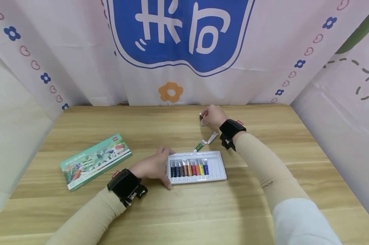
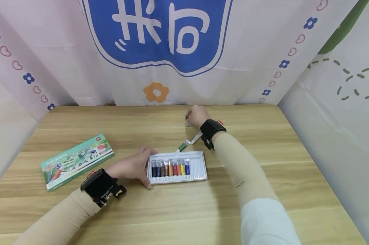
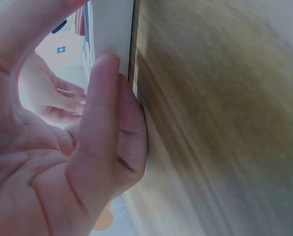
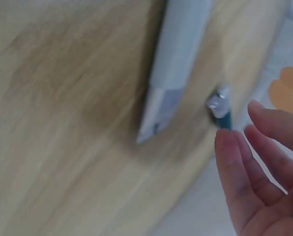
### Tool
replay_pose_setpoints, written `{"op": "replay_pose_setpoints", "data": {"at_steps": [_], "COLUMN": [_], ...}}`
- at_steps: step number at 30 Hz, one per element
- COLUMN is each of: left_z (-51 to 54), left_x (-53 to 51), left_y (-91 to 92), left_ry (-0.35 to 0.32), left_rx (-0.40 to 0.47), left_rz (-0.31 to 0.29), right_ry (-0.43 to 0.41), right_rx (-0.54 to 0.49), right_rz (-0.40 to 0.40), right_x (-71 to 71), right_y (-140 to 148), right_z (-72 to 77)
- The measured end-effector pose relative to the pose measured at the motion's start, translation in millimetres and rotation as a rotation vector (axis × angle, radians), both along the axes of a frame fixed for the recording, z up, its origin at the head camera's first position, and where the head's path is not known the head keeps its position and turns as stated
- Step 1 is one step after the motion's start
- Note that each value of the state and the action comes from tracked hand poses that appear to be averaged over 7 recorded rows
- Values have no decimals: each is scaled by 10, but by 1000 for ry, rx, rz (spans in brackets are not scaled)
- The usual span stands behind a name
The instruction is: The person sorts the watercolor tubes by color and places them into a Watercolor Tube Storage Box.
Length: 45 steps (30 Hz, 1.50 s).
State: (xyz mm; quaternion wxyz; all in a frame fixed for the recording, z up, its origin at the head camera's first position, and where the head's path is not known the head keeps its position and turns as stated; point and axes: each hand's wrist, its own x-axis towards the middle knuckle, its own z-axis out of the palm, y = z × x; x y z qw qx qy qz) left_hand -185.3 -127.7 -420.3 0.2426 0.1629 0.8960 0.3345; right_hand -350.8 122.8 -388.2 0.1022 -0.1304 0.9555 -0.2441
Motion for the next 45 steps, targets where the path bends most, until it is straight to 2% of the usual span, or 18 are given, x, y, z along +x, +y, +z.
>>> {"op": "replay_pose_setpoints", "data": {"at_steps": [6,11,15,19,24,32,38,45], "left_z": [40,38,18,5,16,12,9,-7], "left_x": [-17,-12,-2,12,-3,3,0,20], "left_y": [14,28,4,-13,-7,5,16,42], "left_ry": [-2,5,-8,3,20,3,13,7], "left_rx": [-11,8,21,13,17,12,12,-10], "left_rz": [2,1,12,20,4,11,7,9], "right_ry": [21,24,-10,-37,-15,-5,-13,-113], "right_rx": [-9,35,49,30,43,35,-17,-150], "right_rz": [-59,-52,-19,-7,-7,37,40,35], "right_x": [-74,-134,-155,-133,-104,-60,19,261], "right_y": [-36,-60,-124,-148,-99,-5,98,226], "right_z": [-92,-134,-156,-140,-132,-186,-148,-45]}}
